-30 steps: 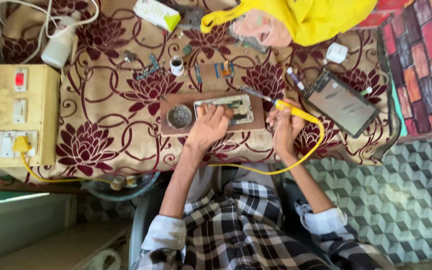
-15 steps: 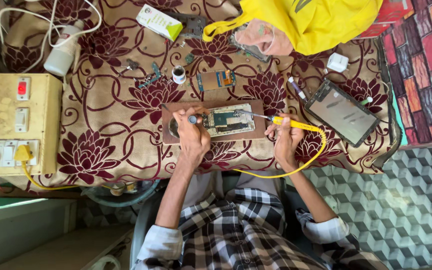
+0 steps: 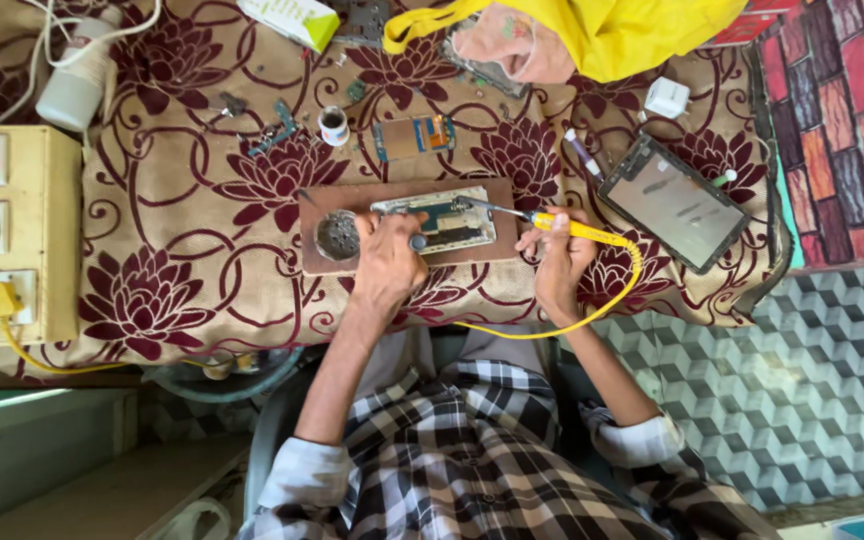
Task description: The person solders a circuit board using a soldering iron and solder wire. They repeatedly dip the iron into a solder pot to clean the tip and apply solder to various points on the board while holding it steady with the other hand.
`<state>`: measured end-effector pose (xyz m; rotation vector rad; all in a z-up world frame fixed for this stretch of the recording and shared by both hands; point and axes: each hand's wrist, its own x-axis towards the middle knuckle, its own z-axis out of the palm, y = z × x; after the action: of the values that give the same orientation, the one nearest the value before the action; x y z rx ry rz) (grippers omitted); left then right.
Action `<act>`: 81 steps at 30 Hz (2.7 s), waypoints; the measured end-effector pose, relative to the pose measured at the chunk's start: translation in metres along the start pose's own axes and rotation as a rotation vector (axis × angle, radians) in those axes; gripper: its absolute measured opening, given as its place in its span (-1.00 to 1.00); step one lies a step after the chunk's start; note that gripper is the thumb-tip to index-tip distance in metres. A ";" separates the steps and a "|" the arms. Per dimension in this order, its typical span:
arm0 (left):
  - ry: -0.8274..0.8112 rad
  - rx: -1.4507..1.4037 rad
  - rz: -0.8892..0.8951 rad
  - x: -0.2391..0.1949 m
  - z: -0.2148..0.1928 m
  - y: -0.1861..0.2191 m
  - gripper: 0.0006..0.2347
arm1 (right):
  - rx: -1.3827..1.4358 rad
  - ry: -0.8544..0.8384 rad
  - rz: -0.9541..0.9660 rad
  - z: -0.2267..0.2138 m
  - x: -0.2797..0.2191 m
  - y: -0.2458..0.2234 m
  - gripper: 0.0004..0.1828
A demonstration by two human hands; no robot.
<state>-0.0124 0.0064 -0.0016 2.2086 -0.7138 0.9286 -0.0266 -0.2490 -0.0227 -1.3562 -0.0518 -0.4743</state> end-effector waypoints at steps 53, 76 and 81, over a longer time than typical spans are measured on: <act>0.198 -0.284 -0.199 0.004 -0.013 -0.001 -0.59 | 0.003 0.004 0.011 0.002 0.003 -0.004 -0.73; 0.109 -0.239 -0.088 -0.006 -0.003 -0.005 -0.46 | 0.022 -0.050 -0.024 -0.002 -0.001 -0.006 -0.69; 0.103 -0.228 -0.083 -0.005 -0.004 -0.005 -0.46 | -0.007 -0.062 -0.039 -0.001 0.000 -0.005 -0.69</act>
<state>-0.0132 0.0141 -0.0045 1.9611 -0.6411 0.8673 -0.0291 -0.2506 -0.0181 -1.3784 -0.1274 -0.4655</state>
